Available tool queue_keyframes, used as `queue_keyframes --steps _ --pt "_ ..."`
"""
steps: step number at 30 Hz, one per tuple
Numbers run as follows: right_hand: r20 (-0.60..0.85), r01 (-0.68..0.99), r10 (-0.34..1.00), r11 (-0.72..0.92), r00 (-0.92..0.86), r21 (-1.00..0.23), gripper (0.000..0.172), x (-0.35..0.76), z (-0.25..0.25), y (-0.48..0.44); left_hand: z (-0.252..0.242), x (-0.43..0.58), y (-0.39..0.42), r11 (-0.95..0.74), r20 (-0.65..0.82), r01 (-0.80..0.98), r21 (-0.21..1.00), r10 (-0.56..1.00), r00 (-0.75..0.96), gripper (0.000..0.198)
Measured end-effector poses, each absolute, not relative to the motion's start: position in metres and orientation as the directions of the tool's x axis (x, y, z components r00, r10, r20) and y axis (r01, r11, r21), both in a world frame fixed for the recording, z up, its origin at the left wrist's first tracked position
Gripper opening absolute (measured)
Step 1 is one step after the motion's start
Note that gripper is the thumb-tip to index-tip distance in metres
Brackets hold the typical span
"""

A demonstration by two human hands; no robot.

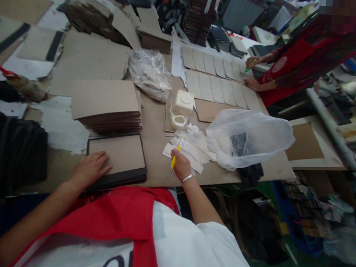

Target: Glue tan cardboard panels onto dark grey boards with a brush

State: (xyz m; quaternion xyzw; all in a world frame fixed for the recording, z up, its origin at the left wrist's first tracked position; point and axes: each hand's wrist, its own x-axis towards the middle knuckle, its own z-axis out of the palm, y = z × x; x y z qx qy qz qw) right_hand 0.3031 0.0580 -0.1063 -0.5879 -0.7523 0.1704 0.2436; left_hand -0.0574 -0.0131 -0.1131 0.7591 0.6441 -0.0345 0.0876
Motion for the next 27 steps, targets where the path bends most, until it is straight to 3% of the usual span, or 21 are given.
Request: queue_keyframes --steps 2,4,6,9,11,14,16,19,23,27 --pt "0.228 0.875 0.940 0.323 -0.253 -0.360 0.027 0.308 -0.128 0.050 -0.111 -0.056 -0.012 -0.134 -0.182 0.987 0.083 0.972 0.147 0.040" --pt "0.247 0.876 0.920 0.373 -0.305 -0.306 0.025 0.301 -0.139 0.045 -0.109 -0.055 -0.011 -0.124 -0.193 0.990 0.074 0.972 0.136 0.039" --pt "0.252 0.820 0.897 0.436 -0.363 -0.370 0.026 0.286 -0.135 0.042 -0.108 -0.052 -0.013 -0.115 -0.193 0.991 0.067 0.973 0.126 0.037" --pt "0.260 0.641 0.863 0.497 -0.432 -0.585 0.034 0.249 -0.108 0.044 -0.110 -0.046 -0.017 -0.120 -0.167 0.990 0.069 0.977 0.130 0.035" --pt "0.221 0.496 0.893 0.408 -0.392 -0.767 0.038 0.215 -0.088 0.051 -0.114 -0.042 -0.021 -0.115 -0.146 0.991 0.069 0.982 0.124 0.034" --pt "-0.029 0.236 0.937 0.058 -0.348 -0.970 0.036 0.153 -0.073 0.070 -0.120 -0.037 -0.025 -0.084 -0.115 0.994 0.073 0.989 0.092 0.034" --pt "-0.204 0.113 0.893 -0.173 -0.401 -0.978 0.030 0.112 -0.075 0.083 -0.122 -0.035 -0.027 -0.073 -0.093 0.993 0.091 0.992 0.082 0.034" --pt "-0.355 0.055 0.832 -0.367 -0.426 -0.928 0.019 0.073 -0.088 0.096 -0.123 -0.034 -0.028 -0.075 -0.064 0.990 0.116 0.994 0.083 0.035" --pt "-0.464 0.074 0.831 -0.465 -0.306 -0.882 0.014 0.085 -0.099 0.107 -0.123 -0.037 -0.029 -0.088 -0.062 0.991 0.104 0.994 0.094 0.037" --pt "-0.462 0.087 0.879 -0.455 -0.116 -0.886 0.014 0.147 -0.094 0.119 -0.121 -0.039 -0.029 -0.106 -0.085 0.988 0.108 0.990 0.116 0.037"
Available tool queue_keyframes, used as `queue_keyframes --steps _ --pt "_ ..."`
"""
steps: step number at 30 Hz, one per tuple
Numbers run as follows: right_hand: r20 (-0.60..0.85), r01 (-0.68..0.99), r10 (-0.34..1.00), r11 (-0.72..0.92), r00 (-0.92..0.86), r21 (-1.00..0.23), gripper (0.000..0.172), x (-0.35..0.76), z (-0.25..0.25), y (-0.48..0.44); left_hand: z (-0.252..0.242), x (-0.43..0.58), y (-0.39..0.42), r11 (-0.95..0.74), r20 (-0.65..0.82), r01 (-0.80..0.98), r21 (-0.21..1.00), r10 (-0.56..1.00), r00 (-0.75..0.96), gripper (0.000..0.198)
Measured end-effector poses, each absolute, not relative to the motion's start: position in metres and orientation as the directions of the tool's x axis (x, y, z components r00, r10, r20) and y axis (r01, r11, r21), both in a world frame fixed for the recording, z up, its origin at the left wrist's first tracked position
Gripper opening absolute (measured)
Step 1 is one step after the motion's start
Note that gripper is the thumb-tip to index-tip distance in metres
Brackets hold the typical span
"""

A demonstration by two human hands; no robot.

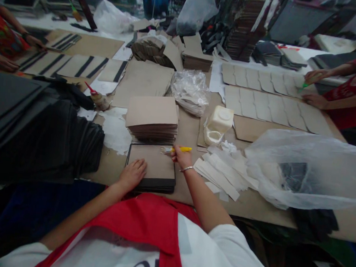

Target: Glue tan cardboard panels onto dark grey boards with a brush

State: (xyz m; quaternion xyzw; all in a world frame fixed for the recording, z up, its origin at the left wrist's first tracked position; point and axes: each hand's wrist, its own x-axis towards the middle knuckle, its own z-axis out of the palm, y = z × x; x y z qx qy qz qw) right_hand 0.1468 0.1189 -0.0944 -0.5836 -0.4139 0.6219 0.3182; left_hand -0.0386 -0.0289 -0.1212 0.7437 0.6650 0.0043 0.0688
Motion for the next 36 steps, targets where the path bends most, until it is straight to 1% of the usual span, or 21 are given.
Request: queue_keyframes --steps 3,5,7,9,10,11,13,14,16,17,19,22,24,26,28,30,31,32,33,34,36 --pt "-0.437 0.103 0.899 -0.436 0.016 -0.894 0.015 0.199 -0.083 0.116 -0.120 -0.038 -0.030 -0.106 -0.091 0.988 0.111 0.989 0.116 0.037" --pt "-0.388 0.112 0.920 -0.391 0.049 -0.913 0.023 0.232 -0.076 0.106 -0.120 -0.039 -0.030 -0.109 -0.088 0.988 0.109 0.989 0.118 0.036" --pt "-0.289 0.155 0.956 -0.294 0.052 -0.943 0.035 0.264 -0.073 0.093 -0.123 -0.040 -0.029 -0.136 -0.082 0.983 0.122 0.986 0.147 0.037" --pt "-0.151 0.290 0.986 -0.166 0.073 -0.943 0.041 0.294 -0.078 0.083 -0.126 -0.041 -0.026 -0.160 -0.081 0.980 0.122 0.982 0.171 0.039" --pt "-0.077 0.403 0.993 -0.106 0.088 -0.909 0.040 0.308 -0.084 0.080 -0.126 -0.042 -0.025 -0.169 -0.084 0.978 0.120 0.980 0.180 0.040" --pt "-0.004 0.536 0.995 -0.056 0.097 -0.842 0.037 0.320 -0.091 0.079 -0.126 -0.041 -0.024 -0.175 -0.088 0.977 0.119 0.979 0.186 0.040" --pt "0.114 0.785 0.992 0.023 0.061 -0.619 0.029 0.338 -0.108 0.084 -0.125 -0.040 -0.023 -0.174 -0.095 0.978 0.116 0.978 0.186 0.039" --pt "0.144 0.870 0.989 0.056 0.017 -0.489 0.026 0.343 -0.117 0.088 -0.124 -0.039 -0.023 -0.169 -0.099 0.979 0.111 0.979 0.181 0.039" --pt "0.146 0.954 0.987 0.112 -0.073 -0.279 0.027 0.348 -0.135 0.098 -0.122 -0.038 -0.022 -0.155 -0.108 0.984 0.088 0.980 0.164 0.037" --pt "0.131 0.967 0.986 0.132 -0.105 -0.216 0.028 0.349 -0.143 0.102 -0.121 -0.037 -0.022 -0.149 -0.113 0.986 0.078 0.981 0.158 0.037" --pt "0.129 0.975 0.983 0.149 -0.128 -0.166 0.026 0.348 -0.155 0.107 -0.120 -0.037 -0.022 -0.142 -0.121 0.987 0.081 0.981 0.152 0.035" --pt "0.179 0.969 0.976 0.159 -0.126 -0.187 0.021 0.349 -0.163 0.108 -0.118 -0.039 -0.022 -0.121 -0.125 0.986 0.115 0.983 0.136 0.033" --pt "0.204 0.962 0.970 0.174 -0.131 -0.208 0.022 0.348 -0.161 0.105 -0.115 -0.039 -0.020 -0.085 -0.095 0.985 0.151 0.990 0.100 0.033" --pt "0.255 0.942 0.953 0.226 -0.161 -0.250 0.022 0.340 -0.154 0.100 -0.109 -0.030 -0.015 -0.035 -0.028 0.964 0.265 0.999 0.044 0.037" --pt "0.337 0.897 0.915 0.327 -0.222 -0.296 0.021 0.323 -0.142 0.092 -0.099 -0.012 -0.006 0.025 0.005 0.875 0.484 0.999 -0.032 0.049" --pt "0.408 0.845 0.863 0.438 -0.298 -0.307 0.021 0.300 -0.128 0.083 -0.090 0.013 0.006 0.124 -0.082 0.676 0.726 0.992 -0.093 0.062" --pt "0.425 0.826 0.841 0.479 -0.335 -0.297 0.020 0.287 -0.122 0.078 -0.086 0.026 0.013 0.176 -0.145 0.554 0.814 0.984 -0.101 0.066" --pt "0.433 0.809 0.822 0.514 -0.370 -0.284 0.020 0.274 -0.117 0.073 -0.084 0.038 0.020 0.212 -0.192 0.441 0.872 0.977 -0.090 0.067" --pt "0.432 0.790 0.805 0.547 -0.406 -0.276 0.020 0.262 -0.113 0.068 -0.082 0.047 0.026 0.234 -0.217 0.348 0.908 0.972 -0.088 0.063" --pt "0.424 0.768 0.790 0.579 -0.443 -0.275 0.019 0.252 -0.110 0.064 -0.081 0.052 0.031 0.245 -0.231 0.278 0.929 0.969 -0.083 0.051" --pt "0.398 0.719 0.768 0.626 -0.502 -0.302 0.019 0.236 -0.109 0.058 -0.081 0.050 0.034 0.238 -0.226 0.193 0.952 0.971 -0.084 0.033"
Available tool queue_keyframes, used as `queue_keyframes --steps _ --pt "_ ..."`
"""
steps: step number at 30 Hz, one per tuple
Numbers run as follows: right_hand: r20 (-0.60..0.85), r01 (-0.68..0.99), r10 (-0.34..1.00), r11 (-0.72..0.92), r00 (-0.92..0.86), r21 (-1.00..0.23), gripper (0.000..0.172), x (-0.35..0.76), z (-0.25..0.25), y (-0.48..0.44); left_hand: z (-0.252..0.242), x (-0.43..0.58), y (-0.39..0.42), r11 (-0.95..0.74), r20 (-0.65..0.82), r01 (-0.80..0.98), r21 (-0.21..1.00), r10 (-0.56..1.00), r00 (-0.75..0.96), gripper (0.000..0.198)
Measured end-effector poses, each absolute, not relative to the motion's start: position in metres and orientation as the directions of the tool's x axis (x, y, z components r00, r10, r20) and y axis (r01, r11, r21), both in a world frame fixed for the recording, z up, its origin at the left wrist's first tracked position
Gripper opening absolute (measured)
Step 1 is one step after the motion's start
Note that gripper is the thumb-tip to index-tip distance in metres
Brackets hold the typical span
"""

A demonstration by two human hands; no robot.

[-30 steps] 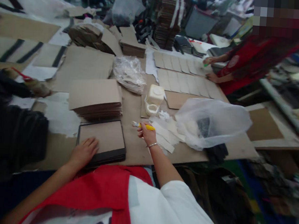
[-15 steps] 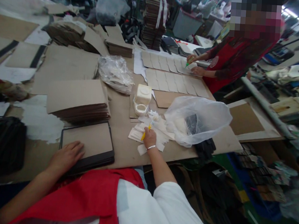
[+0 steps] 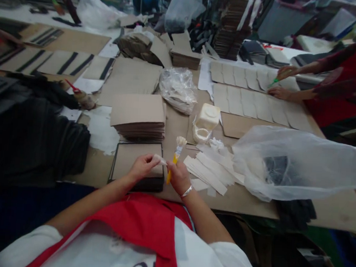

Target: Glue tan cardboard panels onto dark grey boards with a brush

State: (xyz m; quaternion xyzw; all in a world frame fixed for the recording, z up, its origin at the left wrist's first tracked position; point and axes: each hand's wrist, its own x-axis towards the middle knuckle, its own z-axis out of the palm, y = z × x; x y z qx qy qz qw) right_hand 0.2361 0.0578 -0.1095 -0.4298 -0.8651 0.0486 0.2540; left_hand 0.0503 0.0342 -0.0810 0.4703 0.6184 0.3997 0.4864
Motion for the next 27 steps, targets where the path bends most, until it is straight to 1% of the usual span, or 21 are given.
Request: queue_keyframes --steps 2,4,6,8,11,14,16,19,21,24,25,27 --pt "0.380 0.680 0.771 0.633 -0.510 -0.371 0.018 0.227 -0.112 0.056 -0.083 0.034 0.029 0.236 -0.216 0.167 0.957 0.968 -0.126 0.031" --pt "0.370 0.649 0.802 0.596 -0.468 -0.472 0.020 0.222 -0.114 0.059 -0.087 0.010 0.019 0.272 -0.237 0.155 0.950 0.949 -0.210 0.034" --pt "0.339 0.609 0.842 0.538 -0.419 -0.583 0.025 0.219 -0.114 0.064 -0.092 -0.014 0.009 0.336 -0.294 0.109 0.936 0.911 -0.288 0.038" --pt "0.286 0.574 0.875 0.475 -0.391 -0.667 0.029 0.212 -0.115 0.072 -0.097 -0.034 0.003 0.404 -0.376 0.023 0.915 0.870 -0.320 0.042" --pt "0.232 0.579 0.905 0.410 -0.357 -0.704 0.030 0.196 -0.119 0.084 -0.104 -0.051 0.002 0.464 -0.475 -0.109 0.879 0.830 -0.292 0.046" --pt "0.239 0.655 0.925 0.378 -0.296 -0.654 0.033 0.176 -0.127 0.097 -0.108 -0.061 0.007 0.476 -0.502 -0.159 0.865 0.814 -0.292 0.047" --pt "0.252 0.699 0.933 0.361 -0.258 -0.618 0.035 0.165 -0.132 0.104 -0.110 -0.068 0.012 0.492 -0.491 -0.093 0.866 0.796 -0.355 0.043" --pt "0.249 0.705 0.940 0.339 -0.232 -0.622 0.034 0.151 -0.139 0.115 -0.114 -0.080 0.018 0.523 -0.441 0.069 0.850 0.776 -0.450 0.038" --pt "0.237 0.694 0.945 0.327 -0.226 -0.642 0.032 0.144 -0.145 0.121 -0.117 -0.087 0.022 0.537 -0.430 0.129 0.834 0.777 -0.460 0.035" --pt "0.215 0.696 0.950 0.312 -0.226 -0.647 0.031 0.137 -0.153 0.128 -0.120 -0.094 0.027 0.555 -0.437 0.159 0.816 0.775 -0.457 0.033" --pt "0.208 0.701 0.951 0.310 -0.230 -0.642 0.032 0.136 -0.155 0.130 -0.121 -0.096 0.028 0.558 -0.419 0.201 0.805 0.775 -0.472 0.032" --pt "0.207 0.714 0.950 0.312 -0.234 -0.627 0.034 0.133 -0.159 0.133 -0.121 -0.097 0.030 0.561 -0.342 0.354 0.749 0.783 -0.519 0.032"
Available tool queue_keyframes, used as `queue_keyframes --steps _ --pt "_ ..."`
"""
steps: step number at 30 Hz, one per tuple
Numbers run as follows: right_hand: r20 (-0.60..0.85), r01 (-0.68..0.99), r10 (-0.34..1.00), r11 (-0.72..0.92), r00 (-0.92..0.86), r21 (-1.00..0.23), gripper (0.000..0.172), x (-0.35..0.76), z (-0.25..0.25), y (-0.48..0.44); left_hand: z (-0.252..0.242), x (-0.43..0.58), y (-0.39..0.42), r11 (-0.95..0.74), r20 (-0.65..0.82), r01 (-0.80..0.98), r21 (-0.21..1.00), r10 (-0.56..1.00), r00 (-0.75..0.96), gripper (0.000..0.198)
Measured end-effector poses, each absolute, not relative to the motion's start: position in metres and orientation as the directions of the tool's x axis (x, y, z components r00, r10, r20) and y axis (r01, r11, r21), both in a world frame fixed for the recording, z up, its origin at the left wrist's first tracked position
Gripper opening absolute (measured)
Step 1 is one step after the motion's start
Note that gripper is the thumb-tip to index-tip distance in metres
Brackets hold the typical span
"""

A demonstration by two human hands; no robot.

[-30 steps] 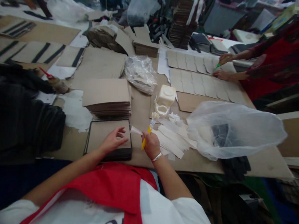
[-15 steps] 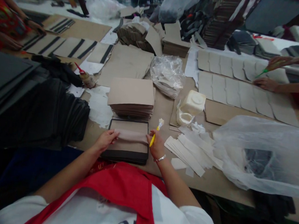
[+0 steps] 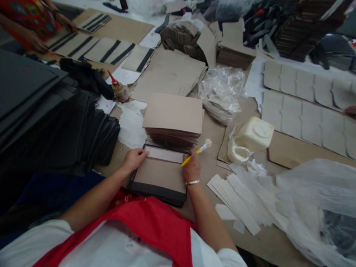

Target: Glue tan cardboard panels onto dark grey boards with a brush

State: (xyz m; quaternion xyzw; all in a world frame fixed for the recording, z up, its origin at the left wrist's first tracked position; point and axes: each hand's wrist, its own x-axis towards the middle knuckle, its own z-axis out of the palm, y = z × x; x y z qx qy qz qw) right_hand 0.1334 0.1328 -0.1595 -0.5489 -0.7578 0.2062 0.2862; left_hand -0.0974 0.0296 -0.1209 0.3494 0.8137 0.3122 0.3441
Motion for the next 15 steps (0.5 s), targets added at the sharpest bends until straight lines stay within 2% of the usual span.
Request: queue_keyframes --steps 3,5,15 --pt "0.220 0.724 0.946 0.323 -0.237 -0.609 0.036 0.1310 -0.1632 0.1355 -0.1218 -0.0983 0.0317 0.564 -0.222 0.560 0.607 0.797 -0.562 0.031" --pt "0.225 0.728 0.944 0.329 -0.240 -0.602 0.037 0.1297 -0.1648 0.1367 -0.1237 -0.0986 0.0334 0.573 -0.209 0.591 0.568 0.795 -0.570 0.031" --pt "0.228 0.747 0.947 0.319 -0.227 -0.583 0.038 0.1272 -0.1702 0.1380 -0.1278 -0.1028 0.0365 0.595 -0.245 0.560 0.576 0.779 -0.577 0.031"
